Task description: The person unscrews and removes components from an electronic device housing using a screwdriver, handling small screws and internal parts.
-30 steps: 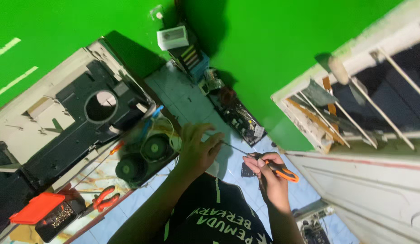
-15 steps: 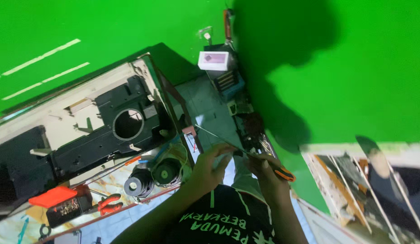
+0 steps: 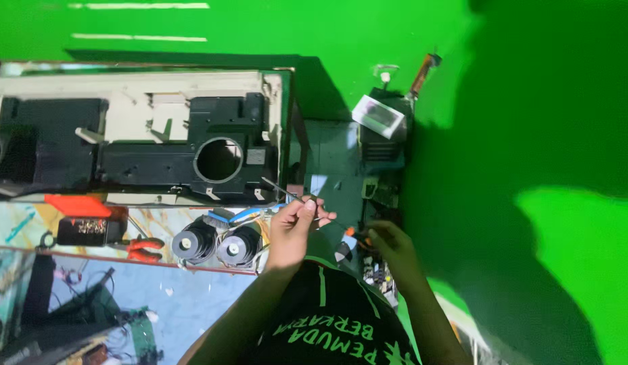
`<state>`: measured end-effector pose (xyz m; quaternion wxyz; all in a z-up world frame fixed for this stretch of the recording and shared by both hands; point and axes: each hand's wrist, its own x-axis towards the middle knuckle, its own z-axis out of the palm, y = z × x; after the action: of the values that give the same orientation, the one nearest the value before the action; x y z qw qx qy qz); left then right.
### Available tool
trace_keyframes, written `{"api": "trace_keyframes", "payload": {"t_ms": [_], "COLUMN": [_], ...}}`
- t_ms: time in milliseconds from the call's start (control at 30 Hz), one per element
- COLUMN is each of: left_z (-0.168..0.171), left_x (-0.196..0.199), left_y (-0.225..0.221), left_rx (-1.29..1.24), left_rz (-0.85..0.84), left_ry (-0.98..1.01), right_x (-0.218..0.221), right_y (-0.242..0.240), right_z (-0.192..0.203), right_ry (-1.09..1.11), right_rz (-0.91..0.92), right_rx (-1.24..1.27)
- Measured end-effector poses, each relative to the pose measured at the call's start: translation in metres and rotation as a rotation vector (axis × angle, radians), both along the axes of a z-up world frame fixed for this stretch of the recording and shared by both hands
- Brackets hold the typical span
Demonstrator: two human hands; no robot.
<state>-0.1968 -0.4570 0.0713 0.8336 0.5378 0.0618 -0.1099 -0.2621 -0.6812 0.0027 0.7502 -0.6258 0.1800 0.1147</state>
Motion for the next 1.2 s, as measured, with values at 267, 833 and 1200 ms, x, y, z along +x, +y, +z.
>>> {"api": "trace_keyframes", "payload": {"t_ms": [267, 833, 1200], "left_z": [0.008, -0.018, -0.009], "left_x": [0.061, 0.188, 0.197], "left_y": [0.008, 0.054, 0.06], "left_rx": [0.197, 0.201, 0.765], "left_rz": [0.136, 0.376, 0.39], "left_ry": [-0.083, 0.12, 0.01], "right_x": [0.109, 0.284, 0.38], "right_y": [0.029, 0.104, 0.142], "right_z": [0.048, 0.091, 0.078], "right_ry": [-0.121, -1.041, -1.19], "right_rz": [0.512, 0.843, 0.903], "right_rx": [-0.241, -0.484, -0.311]}}
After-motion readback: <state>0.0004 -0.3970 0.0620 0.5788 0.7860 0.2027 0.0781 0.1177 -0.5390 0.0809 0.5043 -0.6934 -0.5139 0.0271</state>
